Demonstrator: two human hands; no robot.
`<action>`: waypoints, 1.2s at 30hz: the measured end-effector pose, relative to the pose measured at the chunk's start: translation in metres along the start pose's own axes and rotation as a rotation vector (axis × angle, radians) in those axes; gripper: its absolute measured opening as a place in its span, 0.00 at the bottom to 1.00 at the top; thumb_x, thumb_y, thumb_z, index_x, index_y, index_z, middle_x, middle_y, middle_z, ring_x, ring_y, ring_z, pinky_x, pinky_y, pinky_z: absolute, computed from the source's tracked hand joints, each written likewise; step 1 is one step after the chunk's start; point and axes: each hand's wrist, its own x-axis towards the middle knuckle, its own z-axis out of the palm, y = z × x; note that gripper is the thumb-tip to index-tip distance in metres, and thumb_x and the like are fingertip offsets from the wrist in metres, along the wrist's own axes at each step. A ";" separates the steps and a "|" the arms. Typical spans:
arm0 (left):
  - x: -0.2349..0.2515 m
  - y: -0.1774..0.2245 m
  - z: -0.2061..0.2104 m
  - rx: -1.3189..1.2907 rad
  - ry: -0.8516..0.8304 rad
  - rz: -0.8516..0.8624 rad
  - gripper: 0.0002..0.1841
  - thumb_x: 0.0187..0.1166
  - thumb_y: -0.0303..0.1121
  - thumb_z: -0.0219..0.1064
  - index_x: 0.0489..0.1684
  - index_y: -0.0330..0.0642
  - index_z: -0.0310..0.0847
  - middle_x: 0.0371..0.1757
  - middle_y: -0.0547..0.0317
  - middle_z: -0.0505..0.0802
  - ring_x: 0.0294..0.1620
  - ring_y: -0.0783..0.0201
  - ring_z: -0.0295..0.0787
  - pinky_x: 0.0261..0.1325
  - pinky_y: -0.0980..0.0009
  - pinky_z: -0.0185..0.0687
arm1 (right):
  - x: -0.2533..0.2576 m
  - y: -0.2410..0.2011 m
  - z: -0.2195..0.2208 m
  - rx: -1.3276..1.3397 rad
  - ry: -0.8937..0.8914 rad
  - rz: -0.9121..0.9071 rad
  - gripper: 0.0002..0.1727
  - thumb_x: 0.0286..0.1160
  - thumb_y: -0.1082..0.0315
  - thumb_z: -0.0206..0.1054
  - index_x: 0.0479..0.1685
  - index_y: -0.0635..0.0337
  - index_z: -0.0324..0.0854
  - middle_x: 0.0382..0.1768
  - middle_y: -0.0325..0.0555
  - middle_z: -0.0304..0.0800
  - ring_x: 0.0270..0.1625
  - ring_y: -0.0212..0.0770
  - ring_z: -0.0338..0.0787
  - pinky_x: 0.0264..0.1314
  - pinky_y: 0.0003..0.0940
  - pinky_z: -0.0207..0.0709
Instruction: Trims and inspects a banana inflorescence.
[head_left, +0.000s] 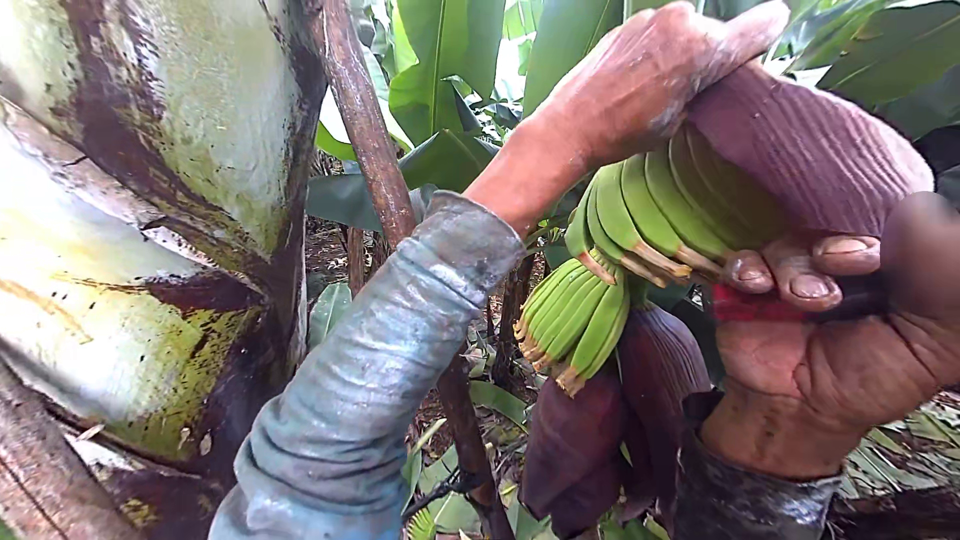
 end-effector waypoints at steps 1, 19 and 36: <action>0.013 0.002 -0.004 0.009 -0.036 -0.019 0.14 0.79 0.32 0.64 0.59 0.42 0.84 0.41 0.53 0.92 0.45 0.54 0.91 0.49 0.57 0.83 | 0.002 -0.003 -0.002 -0.007 0.009 -0.015 0.15 0.89 0.65 0.52 0.41 0.61 0.83 0.21 0.44 0.85 0.23 0.40 0.88 0.31 0.38 0.89; 0.087 0.081 0.049 0.066 -0.462 -0.212 0.12 0.86 0.34 0.56 0.56 0.45 0.85 0.50 0.50 0.92 0.52 0.47 0.90 0.49 0.47 0.82 | 0.029 -0.084 -0.140 -0.147 0.174 0.136 0.17 0.91 0.57 0.45 0.32 0.46 0.73 0.15 0.25 0.65 0.15 0.20 0.67 0.24 0.14 0.69; -0.078 0.215 0.104 -0.320 -0.458 -0.403 0.08 0.80 0.34 0.68 0.49 0.45 0.91 0.58 0.53 0.92 0.62 0.50 0.87 0.62 0.51 0.85 | -0.120 -0.041 -0.293 -0.481 1.095 0.544 0.19 0.90 0.50 0.54 0.41 0.53 0.81 0.16 0.31 0.75 0.13 0.27 0.70 0.16 0.22 0.71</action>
